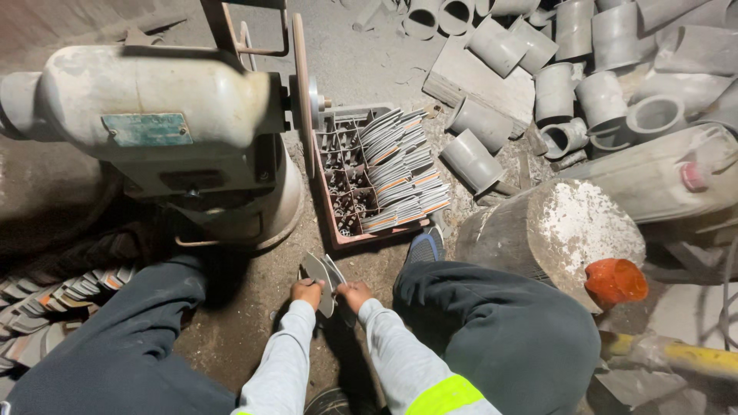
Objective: The person sits on the floor and uses a bench grinder to smooth the edges of small, curved metal pieces. They handle the parts one at a time, pressing them against the spinning wheel, and then place the finished pieces into a nearby crate.
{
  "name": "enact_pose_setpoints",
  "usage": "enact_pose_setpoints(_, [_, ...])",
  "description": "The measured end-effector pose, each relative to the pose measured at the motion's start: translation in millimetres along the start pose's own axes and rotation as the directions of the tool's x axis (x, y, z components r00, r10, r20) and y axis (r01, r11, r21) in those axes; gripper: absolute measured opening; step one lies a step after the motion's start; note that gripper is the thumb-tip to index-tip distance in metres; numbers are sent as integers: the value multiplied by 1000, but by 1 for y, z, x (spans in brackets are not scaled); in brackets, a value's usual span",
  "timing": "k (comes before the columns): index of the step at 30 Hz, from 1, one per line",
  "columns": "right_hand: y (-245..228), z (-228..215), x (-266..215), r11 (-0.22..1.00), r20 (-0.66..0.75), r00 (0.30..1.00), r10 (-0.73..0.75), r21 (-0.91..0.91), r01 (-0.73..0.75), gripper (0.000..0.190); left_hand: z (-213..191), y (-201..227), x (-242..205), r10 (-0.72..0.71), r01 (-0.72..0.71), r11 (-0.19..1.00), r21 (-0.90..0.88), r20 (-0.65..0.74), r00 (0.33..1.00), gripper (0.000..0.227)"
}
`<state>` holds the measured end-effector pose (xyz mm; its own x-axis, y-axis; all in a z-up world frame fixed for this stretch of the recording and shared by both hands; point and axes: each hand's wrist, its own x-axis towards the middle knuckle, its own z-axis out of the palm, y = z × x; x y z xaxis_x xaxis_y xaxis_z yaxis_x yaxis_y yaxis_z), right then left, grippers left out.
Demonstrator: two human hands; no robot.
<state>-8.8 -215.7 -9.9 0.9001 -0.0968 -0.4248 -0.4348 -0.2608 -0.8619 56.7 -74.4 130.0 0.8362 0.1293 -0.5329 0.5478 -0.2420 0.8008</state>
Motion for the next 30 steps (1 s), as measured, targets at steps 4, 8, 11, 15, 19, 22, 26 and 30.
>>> enact_pose_setpoints(4, [-5,-4,1,963,-8,990,138,234,-133,16,-3,-18,18,-113,114,986,-120,16,993,39])
enact_pose_setpoints(8, [-14,-10,-1,809,-16,885,465,413,-417,24,-16,-30,34,-173,141,925,353,61,983,34])
enact_pose_setpoints(11, [-20,-9,-2,900,-283,931,229,-302,-313,38,-29,-13,34,-20,-85,834,545,183,983,45])
enact_pose_setpoints(15, [-16,1,-5,689,-300,907,297,-590,-421,53,-60,23,14,35,-338,625,704,407,913,50])
enact_pose_setpoints(19, [-4,7,-8,673,-262,901,345,-599,-433,58,-98,45,-14,135,-463,597,655,487,863,51])
enact_pose_setpoints(22, [2,7,-3,679,-277,890,363,-576,-456,55,-112,52,-30,198,-460,699,547,470,860,45])
enact_pose_setpoints(26, [11,5,2,751,-349,895,279,-501,-430,49,-113,55,-38,19,-196,908,371,430,902,38])
enact_pose_setpoints(30, [17,3,9,906,-407,884,232,-240,-348,33,-107,57,-36,104,-224,929,295,372,922,33])
